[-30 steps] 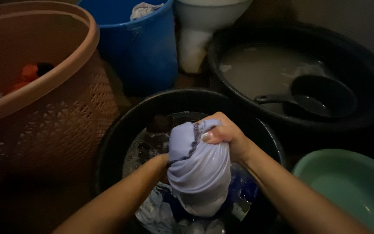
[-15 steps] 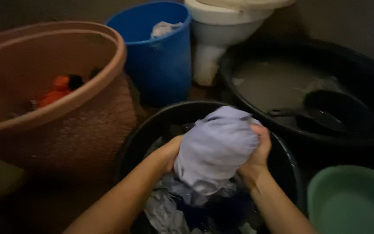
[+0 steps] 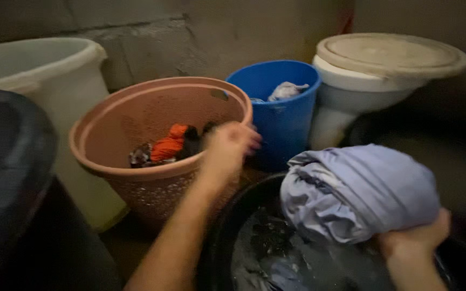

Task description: The person washes clothes by hand in a basin of soapy water, wrings them out, and places them into a basket.

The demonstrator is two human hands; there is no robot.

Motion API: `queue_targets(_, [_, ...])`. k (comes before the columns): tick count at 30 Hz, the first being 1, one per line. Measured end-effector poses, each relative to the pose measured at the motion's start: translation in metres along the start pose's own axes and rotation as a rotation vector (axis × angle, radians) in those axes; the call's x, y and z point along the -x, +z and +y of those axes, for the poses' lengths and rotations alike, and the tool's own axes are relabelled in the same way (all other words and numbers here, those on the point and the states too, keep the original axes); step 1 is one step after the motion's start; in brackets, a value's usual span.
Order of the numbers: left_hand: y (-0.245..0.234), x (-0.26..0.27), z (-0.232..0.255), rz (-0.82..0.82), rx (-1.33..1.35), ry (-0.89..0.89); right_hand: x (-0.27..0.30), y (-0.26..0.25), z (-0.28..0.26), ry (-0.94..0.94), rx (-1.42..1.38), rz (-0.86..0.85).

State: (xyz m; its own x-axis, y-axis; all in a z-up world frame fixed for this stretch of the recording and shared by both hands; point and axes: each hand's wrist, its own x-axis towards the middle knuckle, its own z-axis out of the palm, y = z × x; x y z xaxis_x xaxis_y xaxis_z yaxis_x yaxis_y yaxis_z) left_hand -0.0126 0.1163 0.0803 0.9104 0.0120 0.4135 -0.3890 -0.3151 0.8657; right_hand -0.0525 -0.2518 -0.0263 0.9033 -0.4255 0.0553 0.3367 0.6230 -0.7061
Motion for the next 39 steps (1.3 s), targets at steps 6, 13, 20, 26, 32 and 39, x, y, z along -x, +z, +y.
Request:
queue_targets(6, [-0.089, 0.017, -0.009, 0.516, -0.744, -0.19, -0.007, 0.066, -0.022, -0.034, 0.076, -0.171])
queue_targets(13, [-0.08, 0.024, -0.014, 0.345, -1.021, -0.25, -0.017, 0.231, 0.017, 0.247, 0.245, -0.366])
queue_targets(20, [-0.077, 0.027, -0.013, 0.447, -1.079, -0.135, -0.011, 0.351, 0.098, 0.571, 0.538, -0.532])
queue_targets(26, [-0.077, 0.029, -0.015, 0.366, -1.139, -0.111, 0.007, 0.364, 0.132, 0.717, 0.709, -0.595])
queue_targets(32, [-0.075, 0.024, -0.033, 0.537, -1.15, -0.017, 0.009, 0.333, 0.111, 0.666, 0.689, -0.546])
queue_targets(39, [-0.082, 0.017, -0.048, 0.474, -1.206, -0.058, 0.013, 0.319, 0.105, 0.587, 0.682, -0.594])
